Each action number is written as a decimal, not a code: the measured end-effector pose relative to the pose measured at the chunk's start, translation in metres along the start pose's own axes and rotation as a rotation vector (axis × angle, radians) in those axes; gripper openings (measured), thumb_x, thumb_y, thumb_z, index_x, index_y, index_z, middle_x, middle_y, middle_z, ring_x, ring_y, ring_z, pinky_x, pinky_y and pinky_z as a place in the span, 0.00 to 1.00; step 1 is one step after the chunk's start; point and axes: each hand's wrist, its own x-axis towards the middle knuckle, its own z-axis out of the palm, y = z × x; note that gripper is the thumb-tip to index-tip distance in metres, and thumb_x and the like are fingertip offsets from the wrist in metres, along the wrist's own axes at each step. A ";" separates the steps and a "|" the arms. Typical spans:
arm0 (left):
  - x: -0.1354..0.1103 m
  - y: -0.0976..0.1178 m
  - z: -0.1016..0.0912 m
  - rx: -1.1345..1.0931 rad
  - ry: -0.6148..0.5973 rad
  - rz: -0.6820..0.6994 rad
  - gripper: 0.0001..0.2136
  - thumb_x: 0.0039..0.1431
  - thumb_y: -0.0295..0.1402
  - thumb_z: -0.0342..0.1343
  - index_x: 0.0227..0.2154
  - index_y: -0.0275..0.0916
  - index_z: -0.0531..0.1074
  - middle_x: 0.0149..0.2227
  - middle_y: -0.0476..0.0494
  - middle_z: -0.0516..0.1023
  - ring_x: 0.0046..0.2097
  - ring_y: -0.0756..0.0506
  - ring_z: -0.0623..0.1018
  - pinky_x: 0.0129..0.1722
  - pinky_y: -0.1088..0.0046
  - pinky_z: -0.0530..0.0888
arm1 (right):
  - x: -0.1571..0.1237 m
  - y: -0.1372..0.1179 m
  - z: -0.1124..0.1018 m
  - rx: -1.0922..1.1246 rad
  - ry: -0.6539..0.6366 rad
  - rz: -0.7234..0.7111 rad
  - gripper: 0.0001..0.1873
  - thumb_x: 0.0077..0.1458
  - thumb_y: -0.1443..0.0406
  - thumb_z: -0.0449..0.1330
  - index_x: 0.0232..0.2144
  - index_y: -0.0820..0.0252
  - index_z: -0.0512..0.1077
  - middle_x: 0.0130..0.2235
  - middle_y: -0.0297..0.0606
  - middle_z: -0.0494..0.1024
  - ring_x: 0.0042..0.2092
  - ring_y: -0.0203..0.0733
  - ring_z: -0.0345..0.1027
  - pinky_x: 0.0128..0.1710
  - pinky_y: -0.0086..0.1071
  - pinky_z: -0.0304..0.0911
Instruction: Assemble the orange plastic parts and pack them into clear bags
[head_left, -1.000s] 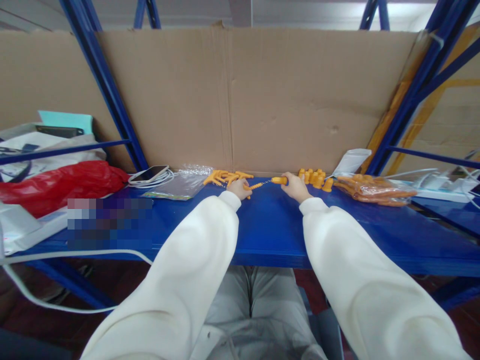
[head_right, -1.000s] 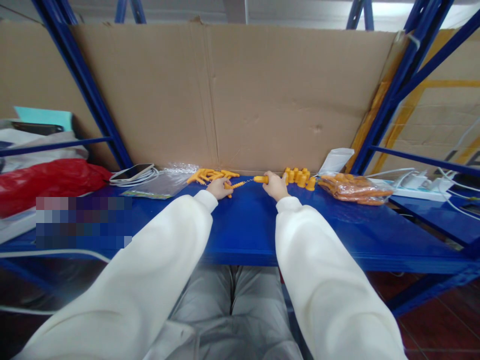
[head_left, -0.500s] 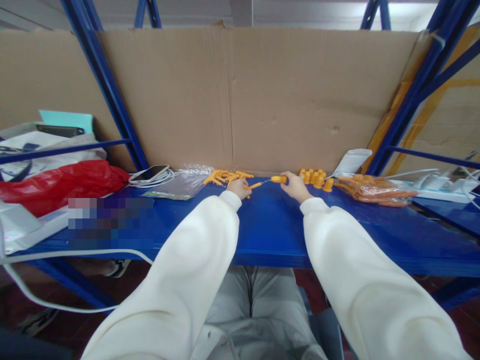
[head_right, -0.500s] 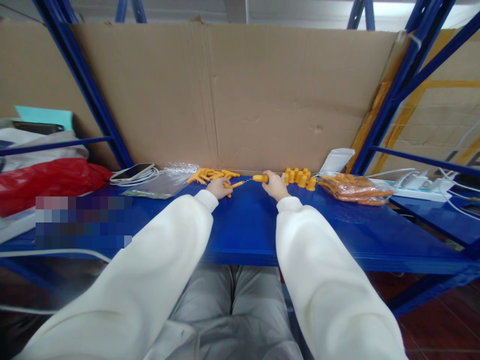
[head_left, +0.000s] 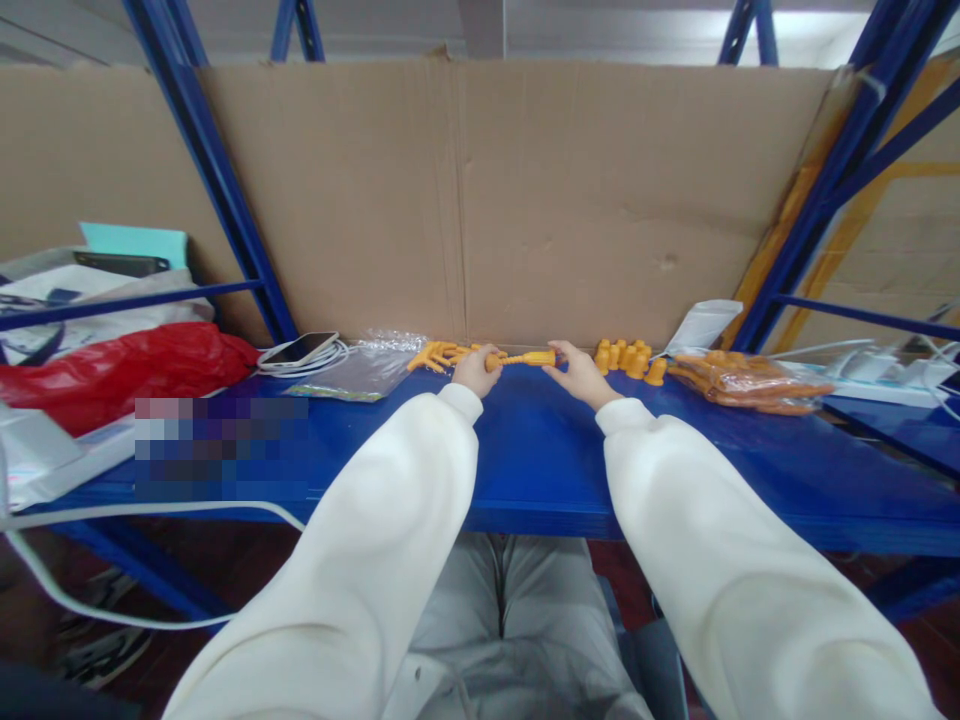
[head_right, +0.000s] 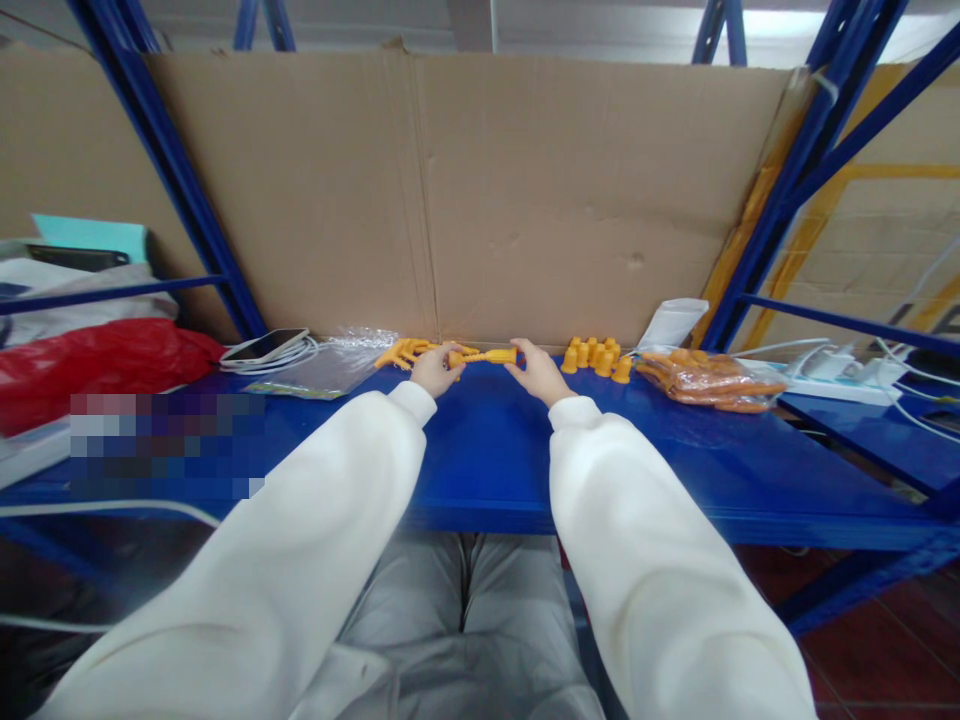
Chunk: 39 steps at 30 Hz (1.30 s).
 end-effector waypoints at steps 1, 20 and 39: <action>0.001 -0.002 0.002 -0.015 0.031 0.015 0.16 0.55 0.26 0.60 0.48 0.39 0.78 0.45 0.41 0.83 0.49 0.41 0.81 0.53 0.66 0.75 | 0.000 0.001 0.001 0.044 0.009 0.009 0.25 0.55 0.65 0.61 0.55 0.63 0.70 0.51 0.51 0.79 0.49 0.52 0.76 0.53 0.50 0.69; 0.010 -0.016 0.007 -0.093 0.145 0.193 0.14 0.55 0.24 0.59 0.44 0.41 0.77 0.41 0.42 0.78 0.46 0.42 0.78 0.54 0.60 0.73 | 0.000 -0.020 -0.016 0.566 -0.010 0.315 0.15 0.57 0.54 0.66 0.31 0.61 0.74 0.26 0.36 0.79 0.24 0.34 0.71 0.31 0.29 0.72; 0.008 -0.013 0.009 -0.085 0.130 0.192 0.12 0.55 0.24 0.58 0.42 0.42 0.76 0.40 0.44 0.79 0.47 0.42 0.79 0.55 0.61 0.73 | -0.008 -0.043 -0.029 0.704 -0.119 0.577 0.18 0.62 0.55 0.62 0.26 0.61 0.69 0.18 0.32 0.74 0.20 0.29 0.67 0.22 0.20 0.65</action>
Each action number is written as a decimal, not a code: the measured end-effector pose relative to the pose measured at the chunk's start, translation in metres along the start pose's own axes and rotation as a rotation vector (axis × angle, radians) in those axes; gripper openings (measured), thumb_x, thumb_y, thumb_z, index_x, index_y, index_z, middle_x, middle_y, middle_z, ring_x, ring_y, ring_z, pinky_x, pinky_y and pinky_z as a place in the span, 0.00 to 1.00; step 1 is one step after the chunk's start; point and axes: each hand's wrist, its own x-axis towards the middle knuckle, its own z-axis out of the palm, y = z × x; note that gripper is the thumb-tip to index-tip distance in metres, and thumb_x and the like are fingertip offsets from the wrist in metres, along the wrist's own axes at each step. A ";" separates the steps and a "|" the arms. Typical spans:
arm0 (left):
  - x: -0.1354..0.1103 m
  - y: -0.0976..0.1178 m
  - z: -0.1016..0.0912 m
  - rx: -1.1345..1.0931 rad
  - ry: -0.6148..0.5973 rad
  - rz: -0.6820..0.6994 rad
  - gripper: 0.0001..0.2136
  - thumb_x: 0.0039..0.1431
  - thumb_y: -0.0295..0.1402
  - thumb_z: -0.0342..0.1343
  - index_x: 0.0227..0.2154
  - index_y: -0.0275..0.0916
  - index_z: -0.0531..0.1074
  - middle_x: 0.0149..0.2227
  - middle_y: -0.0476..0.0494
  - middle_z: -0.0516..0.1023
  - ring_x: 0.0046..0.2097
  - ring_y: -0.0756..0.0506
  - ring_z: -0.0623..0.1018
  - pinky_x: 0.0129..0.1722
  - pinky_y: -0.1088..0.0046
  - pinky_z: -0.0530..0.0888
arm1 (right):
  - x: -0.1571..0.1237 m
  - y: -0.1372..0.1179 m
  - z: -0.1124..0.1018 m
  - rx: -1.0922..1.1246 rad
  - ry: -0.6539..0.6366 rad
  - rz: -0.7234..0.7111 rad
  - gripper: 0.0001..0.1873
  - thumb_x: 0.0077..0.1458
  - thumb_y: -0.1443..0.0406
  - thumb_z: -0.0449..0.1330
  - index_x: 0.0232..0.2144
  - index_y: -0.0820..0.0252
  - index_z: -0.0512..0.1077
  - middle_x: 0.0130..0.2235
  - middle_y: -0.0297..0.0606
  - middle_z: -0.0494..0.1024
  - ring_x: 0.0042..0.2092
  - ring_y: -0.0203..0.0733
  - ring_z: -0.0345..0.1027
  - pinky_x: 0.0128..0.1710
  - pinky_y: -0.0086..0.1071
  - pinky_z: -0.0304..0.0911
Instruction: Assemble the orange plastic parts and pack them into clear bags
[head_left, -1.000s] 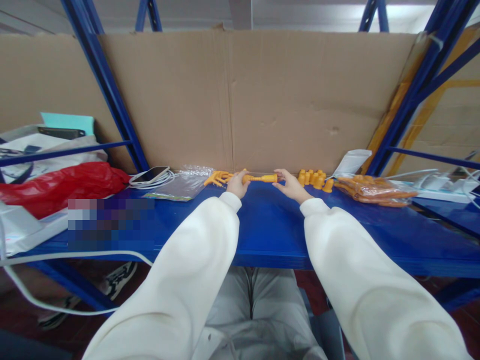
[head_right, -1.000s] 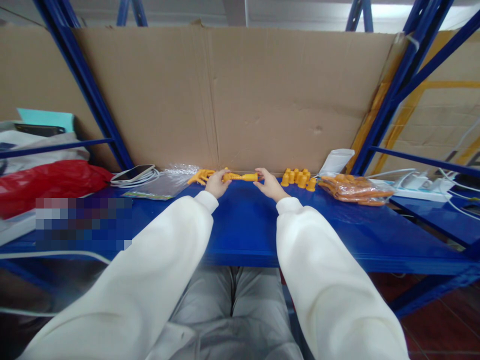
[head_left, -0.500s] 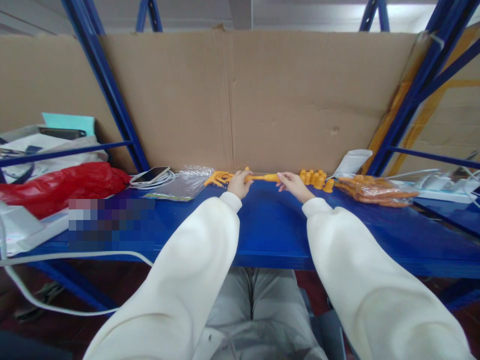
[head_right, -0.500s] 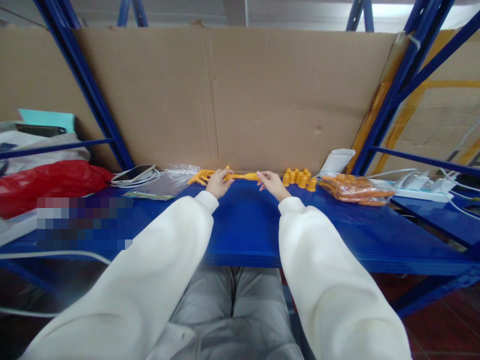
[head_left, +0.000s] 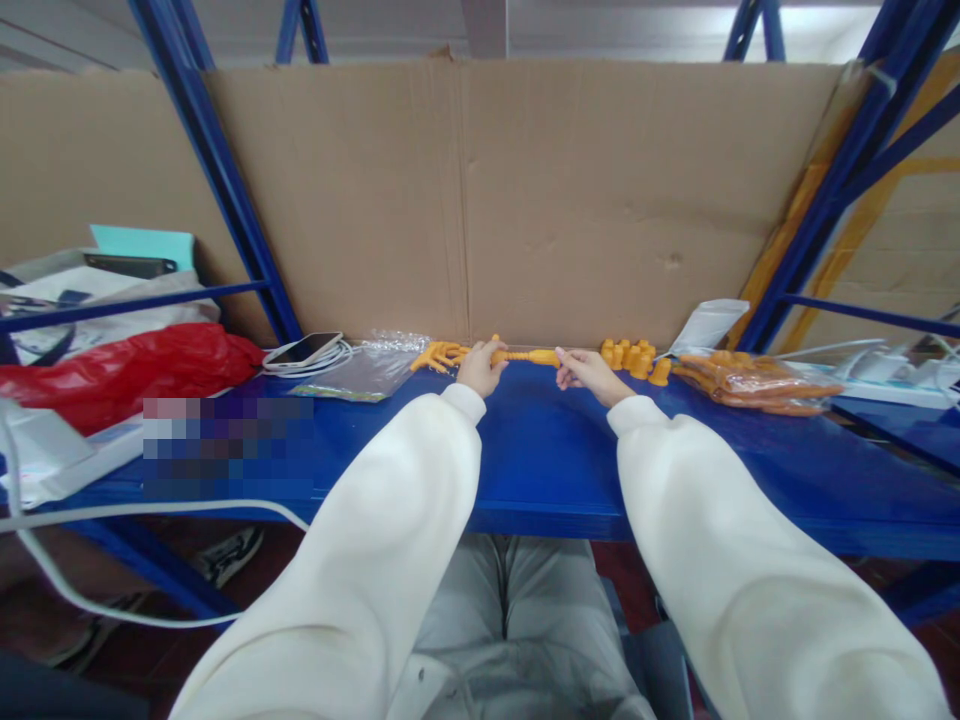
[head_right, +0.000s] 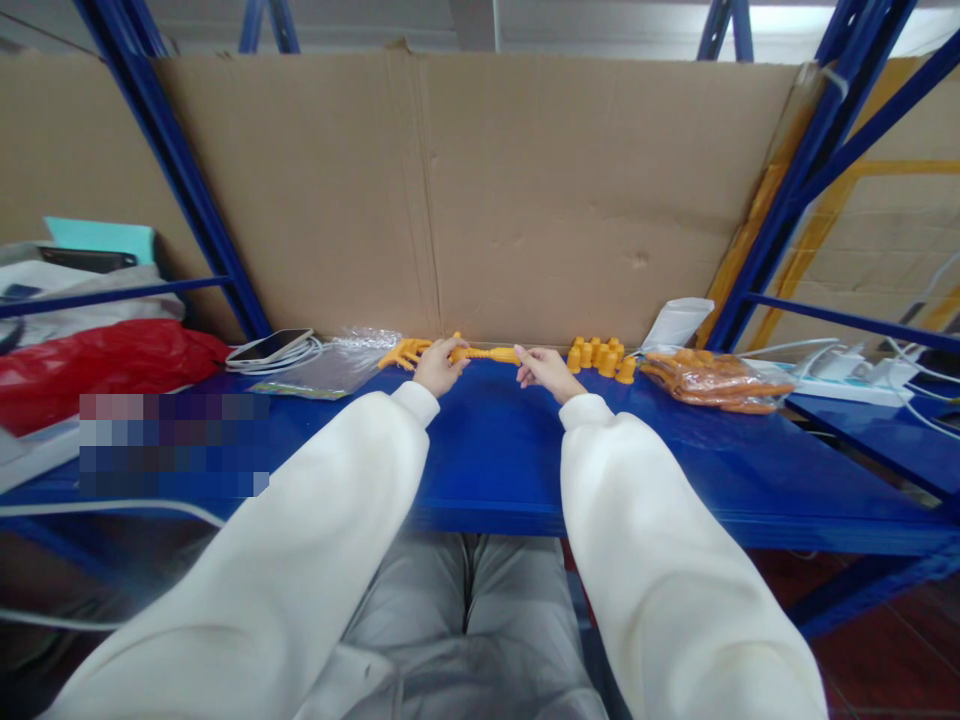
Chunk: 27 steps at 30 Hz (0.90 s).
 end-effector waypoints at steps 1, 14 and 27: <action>0.000 0.000 0.000 -0.003 -0.001 0.004 0.12 0.55 0.25 0.58 0.42 0.42 0.76 0.41 0.44 0.79 0.46 0.42 0.79 0.55 0.61 0.73 | 0.000 0.000 0.001 -0.013 0.002 0.010 0.21 0.62 0.53 0.61 0.24 0.60 0.68 0.17 0.33 0.73 0.19 0.30 0.67 0.22 0.20 0.64; 0.000 0.000 0.001 0.005 0.001 -0.035 0.11 0.55 0.24 0.59 0.41 0.41 0.76 0.40 0.43 0.80 0.46 0.42 0.79 0.54 0.62 0.74 | -0.004 -0.004 0.003 0.102 -0.017 0.079 0.15 0.62 0.60 0.64 0.48 0.59 0.69 0.28 0.34 0.82 0.22 0.33 0.74 0.27 0.25 0.72; 0.000 -0.002 0.004 -0.009 -0.022 -0.016 0.12 0.54 0.24 0.59 0.41 0.42 0.76 0.42 0.44 0.80 0.48 0.42 0.79 0.55 0.61 0.74 | -0.003 -0.003 0.001 0.021 -0.001 0.063 0.19 0.63 0.50 0.58 0.32 0.60 0.69 0.26 0.40 0.82 0.24 0.35 0.76 0.19 0.21 0.61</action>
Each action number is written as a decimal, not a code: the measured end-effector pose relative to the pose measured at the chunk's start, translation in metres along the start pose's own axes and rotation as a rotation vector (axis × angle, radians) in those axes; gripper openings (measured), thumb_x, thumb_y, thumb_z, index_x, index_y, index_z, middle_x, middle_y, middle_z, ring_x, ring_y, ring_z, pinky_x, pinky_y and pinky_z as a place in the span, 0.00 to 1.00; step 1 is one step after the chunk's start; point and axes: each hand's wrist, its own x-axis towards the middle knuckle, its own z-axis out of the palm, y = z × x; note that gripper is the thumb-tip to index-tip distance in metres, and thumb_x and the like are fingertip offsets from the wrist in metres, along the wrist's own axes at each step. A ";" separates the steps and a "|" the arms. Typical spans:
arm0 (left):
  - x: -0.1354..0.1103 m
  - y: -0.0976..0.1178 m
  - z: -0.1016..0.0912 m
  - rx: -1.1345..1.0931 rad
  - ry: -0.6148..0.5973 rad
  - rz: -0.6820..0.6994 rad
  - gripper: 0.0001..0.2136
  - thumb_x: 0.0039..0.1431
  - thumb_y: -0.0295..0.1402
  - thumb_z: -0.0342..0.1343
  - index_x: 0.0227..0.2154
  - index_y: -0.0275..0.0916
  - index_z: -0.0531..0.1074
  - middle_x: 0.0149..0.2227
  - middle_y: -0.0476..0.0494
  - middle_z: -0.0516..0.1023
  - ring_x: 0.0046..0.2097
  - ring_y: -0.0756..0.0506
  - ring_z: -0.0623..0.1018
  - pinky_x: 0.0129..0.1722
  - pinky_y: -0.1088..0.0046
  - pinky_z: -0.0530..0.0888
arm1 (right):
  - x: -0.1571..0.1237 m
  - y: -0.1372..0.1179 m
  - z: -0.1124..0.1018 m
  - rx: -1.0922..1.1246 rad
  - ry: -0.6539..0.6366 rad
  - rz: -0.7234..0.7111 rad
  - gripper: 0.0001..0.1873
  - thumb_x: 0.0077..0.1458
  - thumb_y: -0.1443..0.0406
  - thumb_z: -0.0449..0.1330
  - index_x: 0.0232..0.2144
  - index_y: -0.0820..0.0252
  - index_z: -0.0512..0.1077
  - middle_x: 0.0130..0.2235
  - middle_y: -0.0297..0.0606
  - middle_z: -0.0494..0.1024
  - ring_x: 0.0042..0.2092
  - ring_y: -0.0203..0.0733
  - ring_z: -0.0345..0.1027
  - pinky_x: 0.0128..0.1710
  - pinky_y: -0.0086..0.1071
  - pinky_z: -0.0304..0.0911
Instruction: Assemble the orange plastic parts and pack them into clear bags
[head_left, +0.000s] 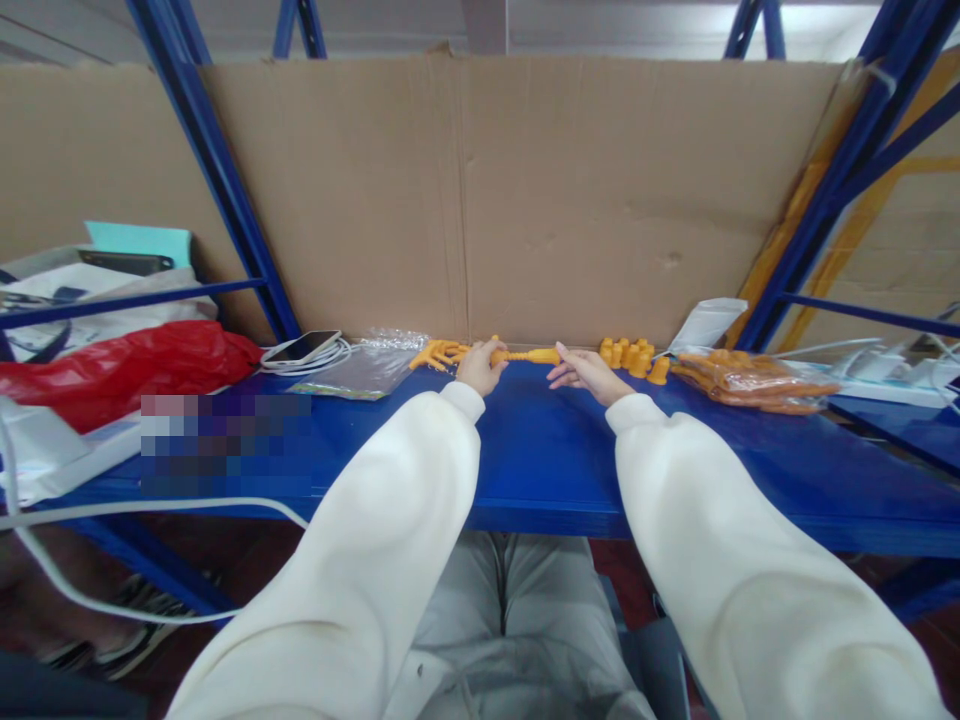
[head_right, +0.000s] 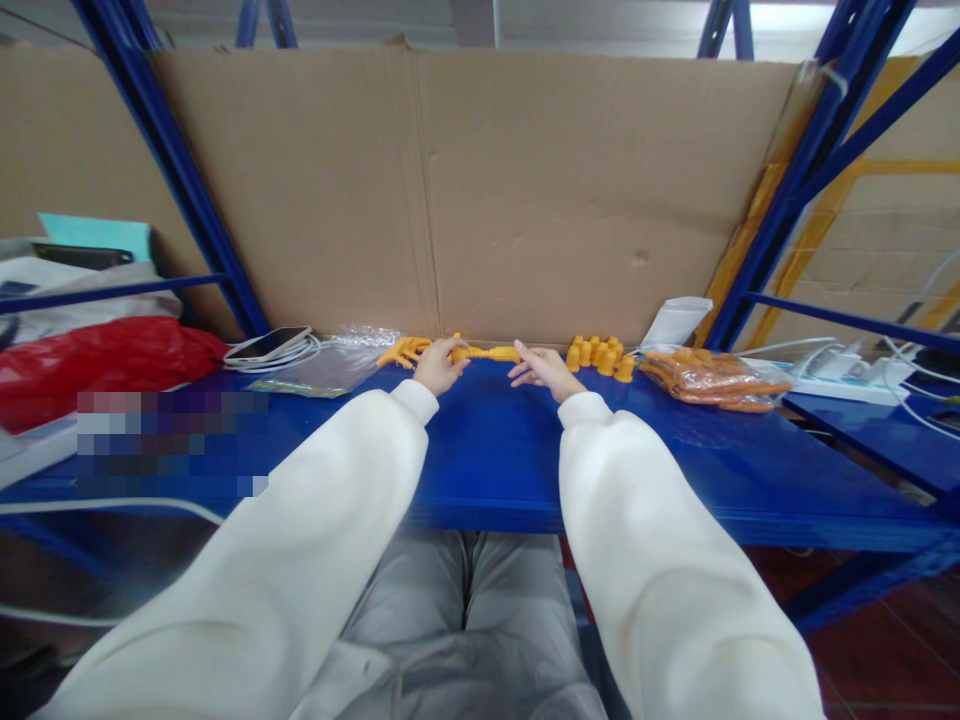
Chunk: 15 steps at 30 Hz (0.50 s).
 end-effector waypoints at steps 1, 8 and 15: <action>0.000 -0.001 0.001 -0.003 0.002 -0.003 0.12 0.54 0.24 0.59 0.41 0.42 0.77 0.42 0.44 0.80 0.48 0.42 0.79 0.55 0.61 0.74 | 0.001 0.001 -0.001 0.006 -0.014 -0.008 0.18 0.63 0.50 0.59 0.34 0.60 0.70 0.28 0.40 0.83 0.25 0.36 0.77 0.20 0.21 0.62; 0.000 -0.001 0.001 -0.009 0.019 -0.034 0.11 0.54 0.24 0.60 0.40 0.41 0.77 0.42 0.42 0.80 0.47 0.42 0.80 0.55 0.60 0.74 | 0.001 0.002 -0.001 0.133 -0.068 0.015 0.09 0.63 0.60 0.62 0.41 0.58 0.69 0.26 0.34 0.81 0.25 0.35 0.77 0.30 0.24 0.71; 0.001 0.001 -0.001 -0.014 -0.018 -0.009 0.12 0.54 0.25 0.60 0.41 0.42 0.77 0.42 0.44 0.81 0.48 0.42 0.79 0.55 0.60 0.74 | -0.001 -0.001 0.001 0.074 0.000 0.053 0.17 0.64 0.52 0.59 0.30 0.59 0.67 0.19 0.36 0.77 0.21 0.37 0.74 0.26 0.26 0.71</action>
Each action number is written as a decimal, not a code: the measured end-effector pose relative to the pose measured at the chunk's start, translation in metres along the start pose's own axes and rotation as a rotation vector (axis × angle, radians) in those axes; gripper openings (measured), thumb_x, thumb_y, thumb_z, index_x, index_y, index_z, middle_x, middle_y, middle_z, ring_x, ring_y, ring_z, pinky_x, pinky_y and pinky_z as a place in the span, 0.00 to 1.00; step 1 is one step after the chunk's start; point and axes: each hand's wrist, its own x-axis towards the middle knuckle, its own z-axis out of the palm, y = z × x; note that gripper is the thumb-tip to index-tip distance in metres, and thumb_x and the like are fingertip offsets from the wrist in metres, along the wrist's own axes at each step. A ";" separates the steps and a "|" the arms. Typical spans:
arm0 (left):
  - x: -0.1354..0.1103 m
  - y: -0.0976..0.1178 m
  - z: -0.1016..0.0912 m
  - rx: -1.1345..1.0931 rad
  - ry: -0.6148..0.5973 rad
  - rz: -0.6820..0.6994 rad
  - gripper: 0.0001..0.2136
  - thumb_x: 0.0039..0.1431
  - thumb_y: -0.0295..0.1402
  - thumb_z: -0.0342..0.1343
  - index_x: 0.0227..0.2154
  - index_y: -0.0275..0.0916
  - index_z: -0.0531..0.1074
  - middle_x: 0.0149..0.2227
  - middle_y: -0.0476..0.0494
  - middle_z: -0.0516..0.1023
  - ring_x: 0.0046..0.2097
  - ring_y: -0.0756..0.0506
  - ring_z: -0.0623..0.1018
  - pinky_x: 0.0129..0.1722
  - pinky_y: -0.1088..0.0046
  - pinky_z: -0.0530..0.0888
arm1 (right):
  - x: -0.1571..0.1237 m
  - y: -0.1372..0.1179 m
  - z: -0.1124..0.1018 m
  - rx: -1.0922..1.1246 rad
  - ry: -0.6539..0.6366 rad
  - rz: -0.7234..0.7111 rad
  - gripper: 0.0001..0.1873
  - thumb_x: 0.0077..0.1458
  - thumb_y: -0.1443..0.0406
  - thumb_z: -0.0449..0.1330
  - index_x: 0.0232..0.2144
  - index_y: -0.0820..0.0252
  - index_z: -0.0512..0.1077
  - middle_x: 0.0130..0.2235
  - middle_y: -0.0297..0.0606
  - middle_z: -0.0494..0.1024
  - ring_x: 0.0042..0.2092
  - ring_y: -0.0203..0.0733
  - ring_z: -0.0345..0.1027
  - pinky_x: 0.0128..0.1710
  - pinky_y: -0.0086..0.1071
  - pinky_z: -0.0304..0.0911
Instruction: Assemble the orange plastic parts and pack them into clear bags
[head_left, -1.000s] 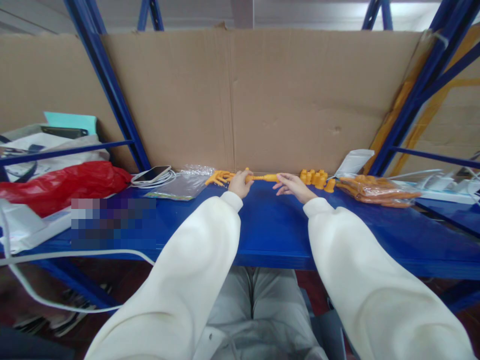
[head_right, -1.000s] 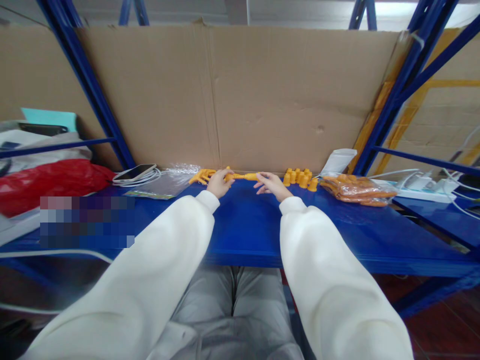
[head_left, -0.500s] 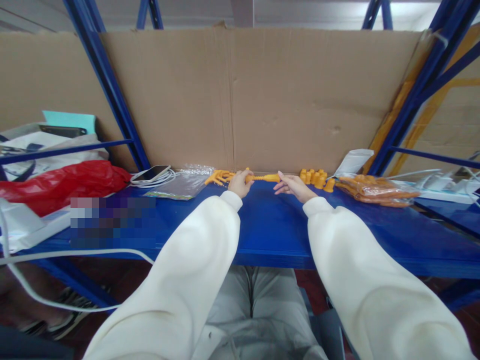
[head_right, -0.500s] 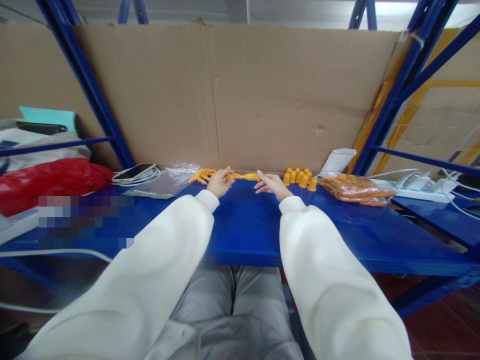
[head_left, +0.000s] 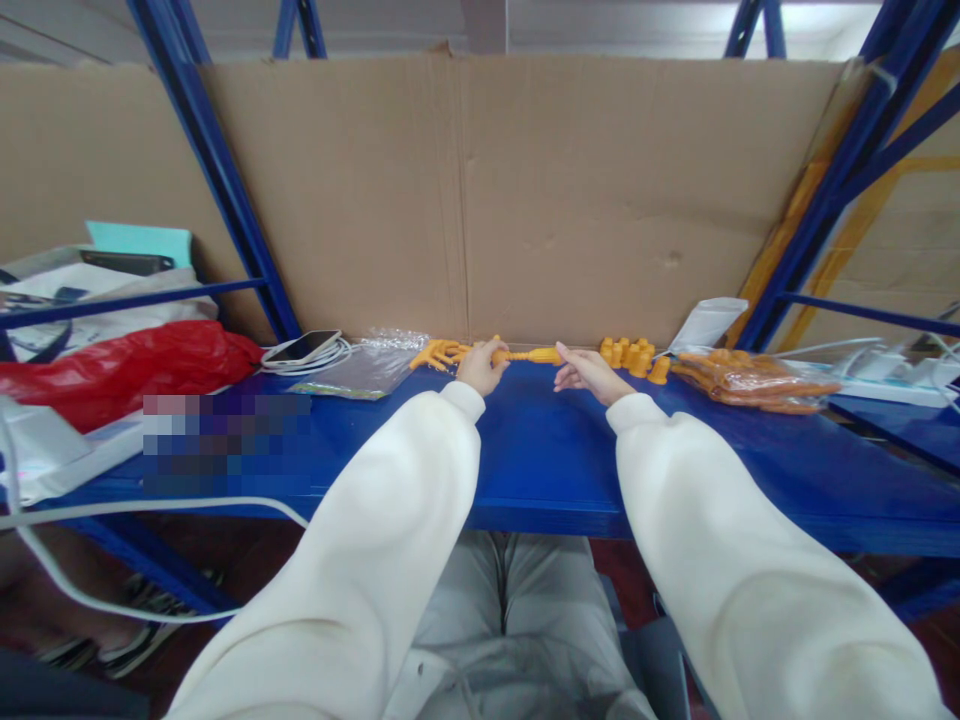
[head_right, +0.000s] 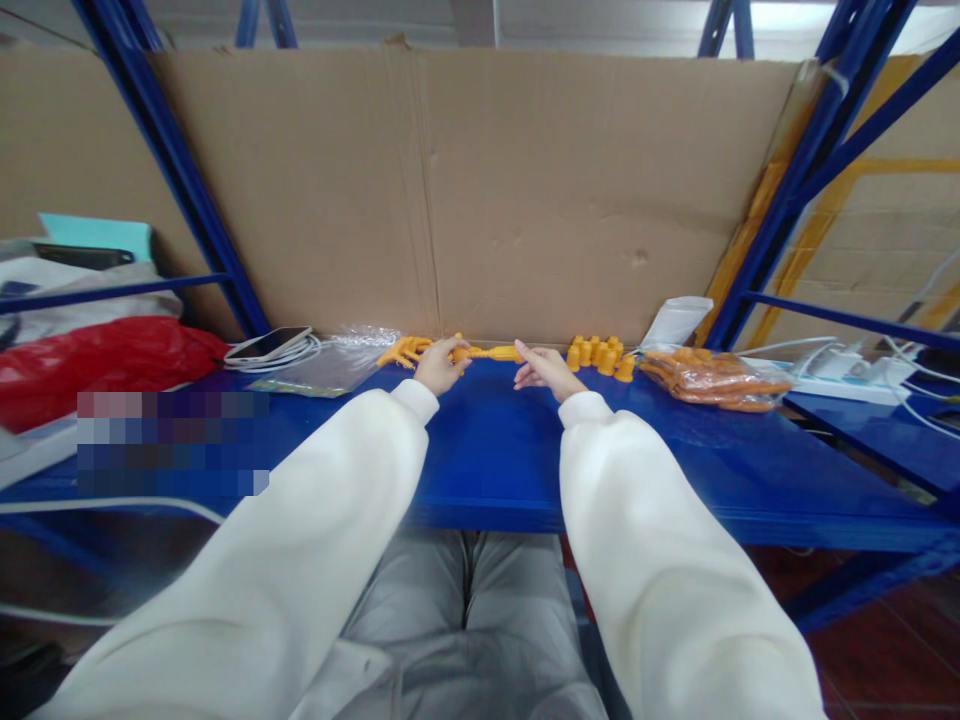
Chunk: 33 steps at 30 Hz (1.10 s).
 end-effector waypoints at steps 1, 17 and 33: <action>0.000 0.000 0.000 0.000 -0.002 0.002 0.12 0.54 0.25 0.60 0.41 0.42 0.77 0.42 0.44 0.81 0.48 0.42 0.79 0.55 0.60 0.74 | 0.000 0.000 0.000 -0.003 0.005 0.004 0.18 0.63 0.51 0.59 0.31 0.59 0.67 0.20 0.36 0.77 0.21 0.37 0.74 0.25 0.26 0.71; 0.000 0.001 -0.001 -0.039 -0.030 0.018 0.11 0.55 0.24 0.61 0.41 0.42 0.77 0.45 0.43 0.81 0.50 0.42 0.79 0.56 0.61 0.73 | 0.003 0.002 -0.003 -0.005 -0.018 -0.040 0.16 0.62 0.53 0.62 0.30 0.58 0.67 0.14 0.26 0.68 0.17 0.33 0.67 0.26 0.25 0.71; 0.000 0.002 -0.003 -0.028 -0.032 0.065 0.12 0.55 0.26 0.62 0.42 0.41 0.77 0.43 0.44 0.81 0.48 0.42 0.79 0.54 0.62 0.73 | -0.002 -0.003 -0.004 0.011 0.012 -0.100 0.15 0.59 0.59 0.66 0.25 0.60 0.69 0.18 0.30 0.73 0.19 0.31 0.68 0.26 0.24 0.70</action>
